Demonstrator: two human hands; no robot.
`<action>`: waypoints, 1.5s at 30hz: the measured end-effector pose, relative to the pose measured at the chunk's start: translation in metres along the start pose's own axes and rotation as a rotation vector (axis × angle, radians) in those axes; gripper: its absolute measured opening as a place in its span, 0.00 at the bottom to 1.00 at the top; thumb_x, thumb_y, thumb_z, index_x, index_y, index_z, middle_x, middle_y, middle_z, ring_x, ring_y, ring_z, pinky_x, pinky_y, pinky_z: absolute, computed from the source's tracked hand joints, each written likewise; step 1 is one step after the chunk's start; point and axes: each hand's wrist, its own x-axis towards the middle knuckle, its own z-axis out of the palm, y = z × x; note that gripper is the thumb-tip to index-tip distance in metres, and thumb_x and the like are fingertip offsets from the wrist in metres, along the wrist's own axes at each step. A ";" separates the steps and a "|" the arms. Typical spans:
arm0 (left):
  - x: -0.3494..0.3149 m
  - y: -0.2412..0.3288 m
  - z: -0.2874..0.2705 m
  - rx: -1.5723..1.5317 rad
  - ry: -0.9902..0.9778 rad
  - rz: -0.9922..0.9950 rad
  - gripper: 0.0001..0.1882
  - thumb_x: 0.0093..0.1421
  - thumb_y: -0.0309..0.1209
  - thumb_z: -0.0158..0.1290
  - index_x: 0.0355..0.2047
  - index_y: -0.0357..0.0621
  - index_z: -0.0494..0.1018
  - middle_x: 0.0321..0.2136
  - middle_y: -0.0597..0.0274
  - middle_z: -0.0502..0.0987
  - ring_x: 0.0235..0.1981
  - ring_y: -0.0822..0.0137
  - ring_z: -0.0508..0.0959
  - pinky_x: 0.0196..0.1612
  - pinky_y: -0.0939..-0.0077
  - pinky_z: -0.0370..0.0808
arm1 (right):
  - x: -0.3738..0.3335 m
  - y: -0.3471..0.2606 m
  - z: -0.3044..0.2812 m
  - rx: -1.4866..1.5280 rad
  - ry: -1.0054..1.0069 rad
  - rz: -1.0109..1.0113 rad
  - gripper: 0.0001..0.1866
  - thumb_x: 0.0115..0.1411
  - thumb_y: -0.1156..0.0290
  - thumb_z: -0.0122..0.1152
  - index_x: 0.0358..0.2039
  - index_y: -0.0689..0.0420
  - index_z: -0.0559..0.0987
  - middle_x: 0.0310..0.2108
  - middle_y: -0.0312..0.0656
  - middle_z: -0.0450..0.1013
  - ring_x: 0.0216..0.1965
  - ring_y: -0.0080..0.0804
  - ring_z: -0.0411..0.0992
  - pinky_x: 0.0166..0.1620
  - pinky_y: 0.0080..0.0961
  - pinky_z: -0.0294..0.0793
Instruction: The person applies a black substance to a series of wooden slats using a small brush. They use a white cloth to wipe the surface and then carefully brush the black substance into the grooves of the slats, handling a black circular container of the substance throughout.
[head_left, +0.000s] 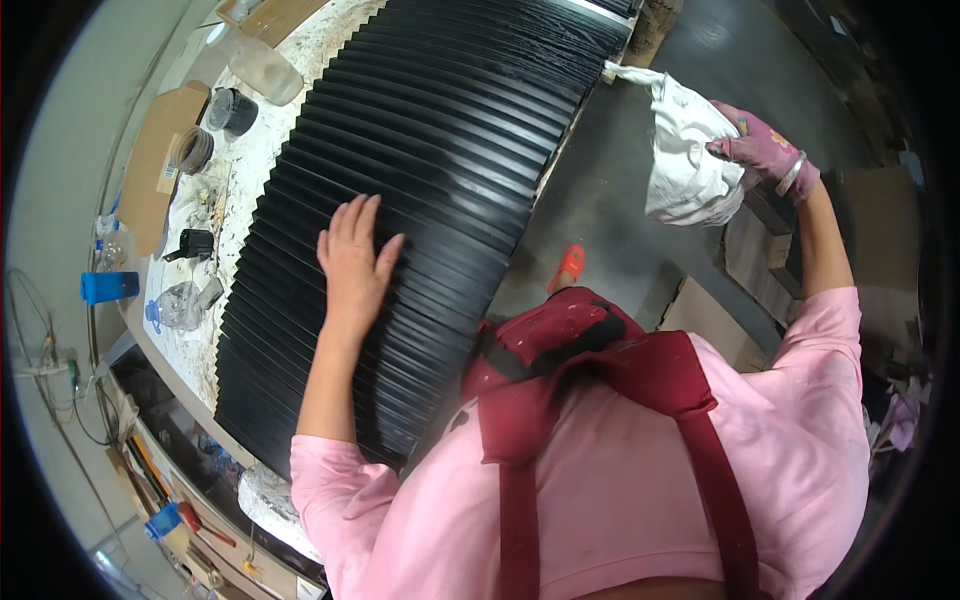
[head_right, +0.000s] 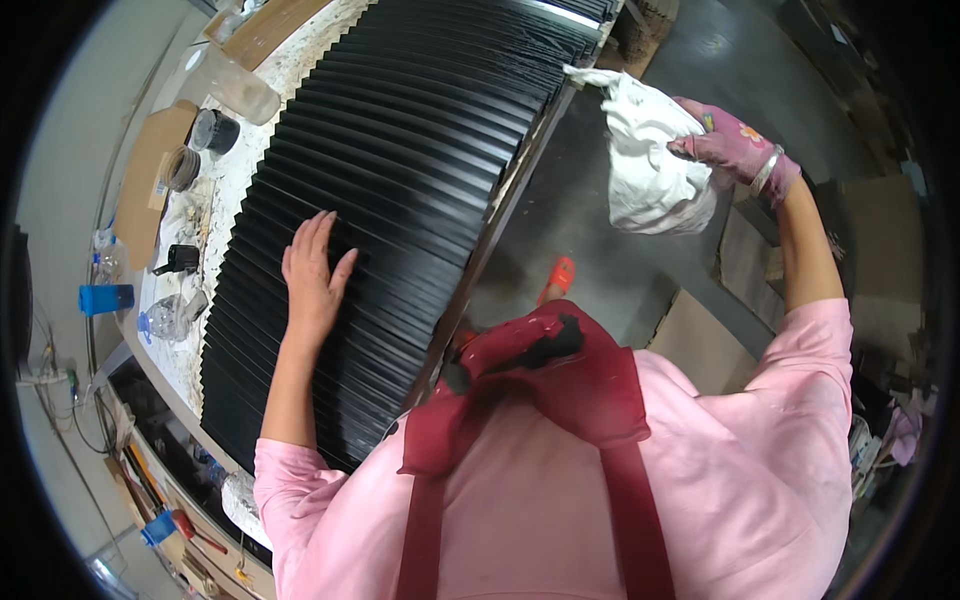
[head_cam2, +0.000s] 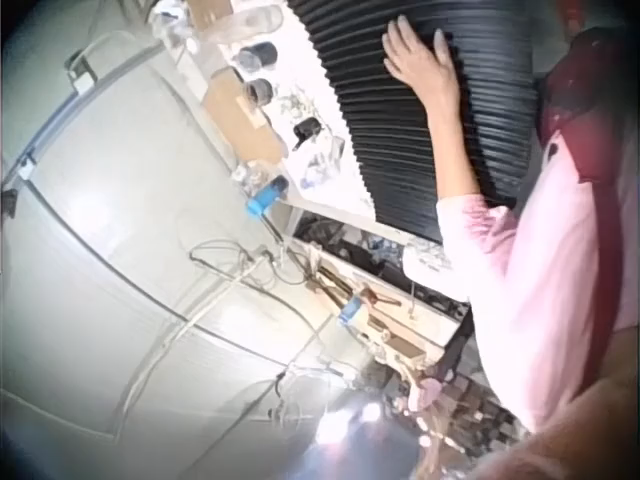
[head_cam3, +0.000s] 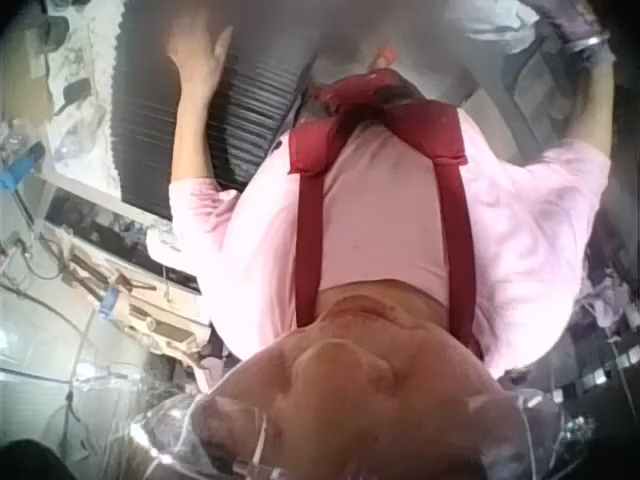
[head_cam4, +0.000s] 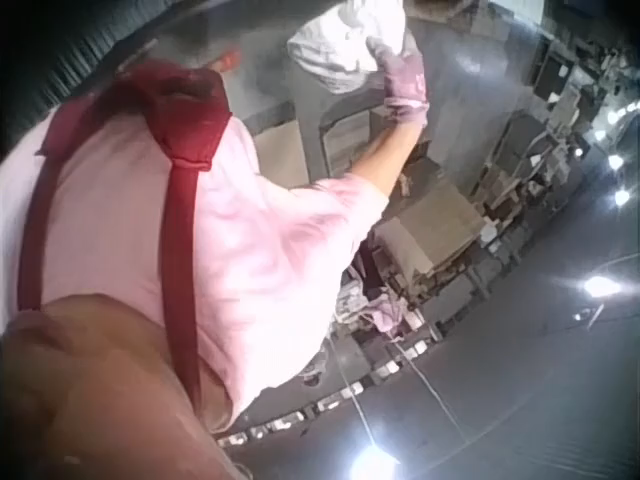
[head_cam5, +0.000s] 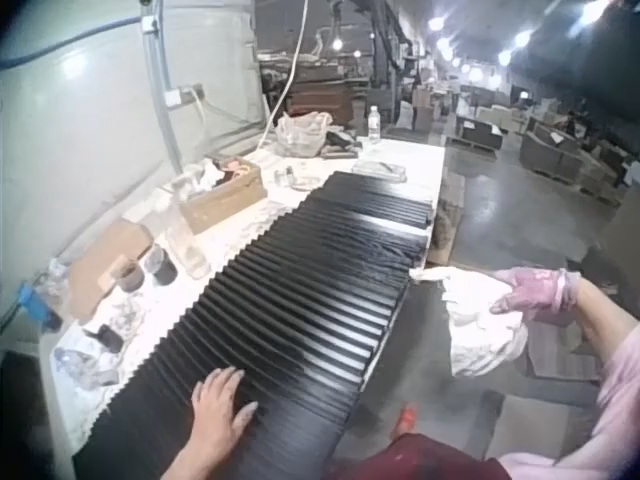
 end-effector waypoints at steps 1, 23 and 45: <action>0.014 0.018 -0.005 -0.048 0.055 0.079 0.33 0.57 0.33 0.59 0.62 0.44 0.62 0.61 0.48 0.64 0.64 0.51 0.62 0.66 0.57 0.54 | 0.007 0.001 0.006 0.076 0.026 -0.094 0.33 0.57 0.67 0.64 0.61 0.63 0.64 0.49 0.37 0.73 0.48 0.22 0.70 0.54 0.22 0.69; 0.169 0.130 0.027 -0.194 0.244 -0.070 0.29 0.51 0.34 0.64 0.55 0.52 0.72 0.59 0.41 0.62 0.57 0.43 0.67 0.58 0.56 0.68 | 0.194 -0.010 0.091 -1.028 -0.019 -0.723 0.38 0.59 0.40 0.51 0.63 0.52 0.65 0.64 0.50 0.60 0.67 0.47 0.53 0.67 0.54 0.38; 0.307 0.021 0.071 -0.104 -0.120 0.023 0.31 0.49 0.16 0.52 0.54 0.57 0.73 0.53 0.49 0.72 0.52 0.49 0.72 0.57 0.61 0.69 | 0.213 -0.010 0.105 -1.127 -0.095 -0.652 0.40 0.60 0.37 0.44 0.66 0.47 0.59 0.68 0.42 0.54 0.70 0.41 0.46 0.66 0.60 0.28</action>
